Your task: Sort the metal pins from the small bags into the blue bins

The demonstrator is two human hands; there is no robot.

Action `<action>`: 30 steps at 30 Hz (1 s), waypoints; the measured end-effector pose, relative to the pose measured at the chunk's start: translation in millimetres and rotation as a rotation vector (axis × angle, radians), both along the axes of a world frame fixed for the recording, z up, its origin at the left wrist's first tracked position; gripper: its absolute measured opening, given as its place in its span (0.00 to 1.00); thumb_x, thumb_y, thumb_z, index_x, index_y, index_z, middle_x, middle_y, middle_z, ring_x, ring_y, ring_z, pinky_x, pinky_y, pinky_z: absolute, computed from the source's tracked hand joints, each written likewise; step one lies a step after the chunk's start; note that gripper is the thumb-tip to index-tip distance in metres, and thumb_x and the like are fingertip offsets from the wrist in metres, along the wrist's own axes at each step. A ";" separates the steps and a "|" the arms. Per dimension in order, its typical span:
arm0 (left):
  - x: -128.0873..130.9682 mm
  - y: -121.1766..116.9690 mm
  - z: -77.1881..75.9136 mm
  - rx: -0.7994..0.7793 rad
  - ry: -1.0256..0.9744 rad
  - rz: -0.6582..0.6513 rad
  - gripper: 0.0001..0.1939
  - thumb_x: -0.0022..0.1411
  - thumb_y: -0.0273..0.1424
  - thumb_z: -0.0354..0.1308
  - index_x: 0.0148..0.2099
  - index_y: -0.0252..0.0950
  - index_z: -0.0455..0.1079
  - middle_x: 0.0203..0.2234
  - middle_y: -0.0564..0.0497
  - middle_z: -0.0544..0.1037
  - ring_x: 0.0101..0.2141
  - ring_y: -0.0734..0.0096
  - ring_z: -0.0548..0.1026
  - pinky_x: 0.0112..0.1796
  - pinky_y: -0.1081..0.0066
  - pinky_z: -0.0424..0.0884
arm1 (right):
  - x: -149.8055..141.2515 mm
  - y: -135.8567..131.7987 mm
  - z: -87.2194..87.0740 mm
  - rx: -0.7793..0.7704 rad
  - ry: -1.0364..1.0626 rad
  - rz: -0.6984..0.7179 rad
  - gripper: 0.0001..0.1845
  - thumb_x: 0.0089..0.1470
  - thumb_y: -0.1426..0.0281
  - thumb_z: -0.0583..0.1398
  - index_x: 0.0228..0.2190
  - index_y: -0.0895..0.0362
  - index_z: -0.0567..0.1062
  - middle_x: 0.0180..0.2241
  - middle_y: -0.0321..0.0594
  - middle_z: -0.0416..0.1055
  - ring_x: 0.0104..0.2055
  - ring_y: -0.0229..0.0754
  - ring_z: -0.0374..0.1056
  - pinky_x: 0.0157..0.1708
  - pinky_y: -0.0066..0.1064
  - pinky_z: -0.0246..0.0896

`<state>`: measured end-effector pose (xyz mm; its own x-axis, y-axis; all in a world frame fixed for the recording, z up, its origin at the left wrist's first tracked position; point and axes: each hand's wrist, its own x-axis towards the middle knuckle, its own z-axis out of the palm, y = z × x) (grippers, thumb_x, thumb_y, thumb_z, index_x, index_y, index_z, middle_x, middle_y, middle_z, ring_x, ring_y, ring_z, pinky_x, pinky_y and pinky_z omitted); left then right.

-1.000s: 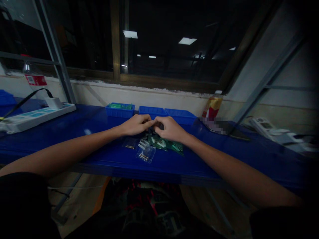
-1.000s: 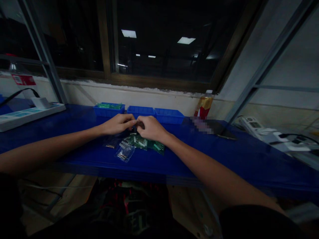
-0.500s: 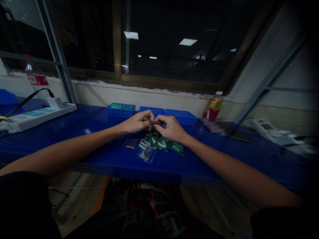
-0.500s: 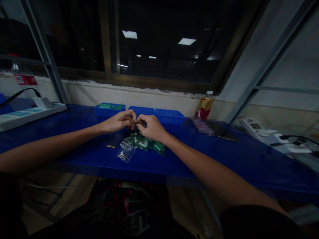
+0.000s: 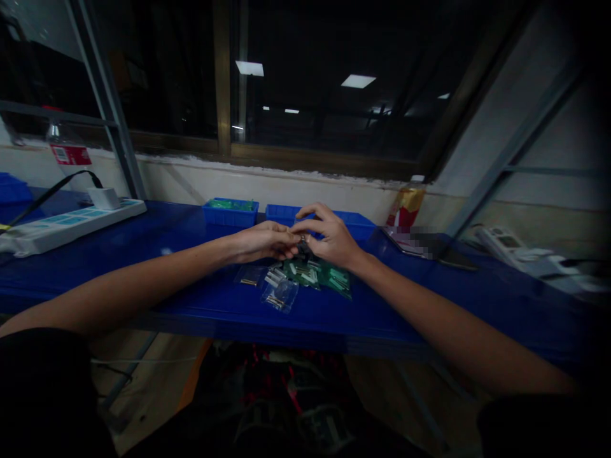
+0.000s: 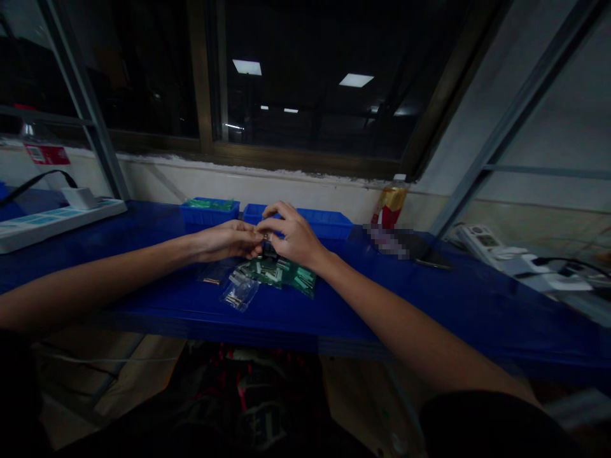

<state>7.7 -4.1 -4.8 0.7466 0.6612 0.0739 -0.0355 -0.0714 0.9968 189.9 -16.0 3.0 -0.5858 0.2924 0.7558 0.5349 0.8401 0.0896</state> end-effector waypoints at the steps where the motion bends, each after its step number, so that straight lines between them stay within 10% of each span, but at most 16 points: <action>1: 0.7 -1.2 -0.3 -0.003 0.007 0.002 0.08 0.52 0.32 0.58 0.31 0.30 0.68 0.24 0.51 0.72 0.25 0.78 0.69 0.30 0.74 0.62 | -0.9 -2.0 0.6 -0.016 -0.007 0.010 0.13 0.45 0.80 0.54 0.30 0.53 0.73 0.37 0.40 0.63 0.42 0.41 0.62 0.39 0.35 0.60; 9: -1.0 8.7 1.4 0.265 -0.002 0.121 0.07 0.51 0.29 0.56 0.25 0.31 0.67 0.18 0.53 0.71 0.20 0.80 0.67 0.26 0.75 0.63 | -11.3 -2.1 -3.5 -0.407 0.273 -0.114 0.18 0.46 0.77 0.53 0.42 0.57 0.66 0.35 0.42 0.67 0.37 0.41 0.64 0.31 0.31 0.61; 14: -5.8 16.8 3.4 0.393 0.026 0.237 0.07 0.51 0.30 0.55 0.25 0.32 0.66 0.18 0.53 0.71 0.21 0.78 0.68 0.27 0.75 0.64 | -12.4 0.5 -5.4 -0.739 0.276 -0.149 0.11 0.55 0.65 0.49 0.28 0.57 0.68 0.21 0.37 0.68 0.23 0.36 0.64 0.24 0.28 0.57; 30: -8.3 18.0 6.4 0.650 0.227 0.147 0.07 0.48 0.24 0.51 0.28 0.30 0.70 0.20 0.52 0.74 0.23 0.75 0.71 0.28 0.74 0.66 | -18.9 -7.7 -8.5 -0.613 0.145 -0.179 0.12 0.51 0.67 0.51 0.20 0.58 0.66 0.17 0.35 0.65 0.20 0.33 0.57 0.21 0.27 0.47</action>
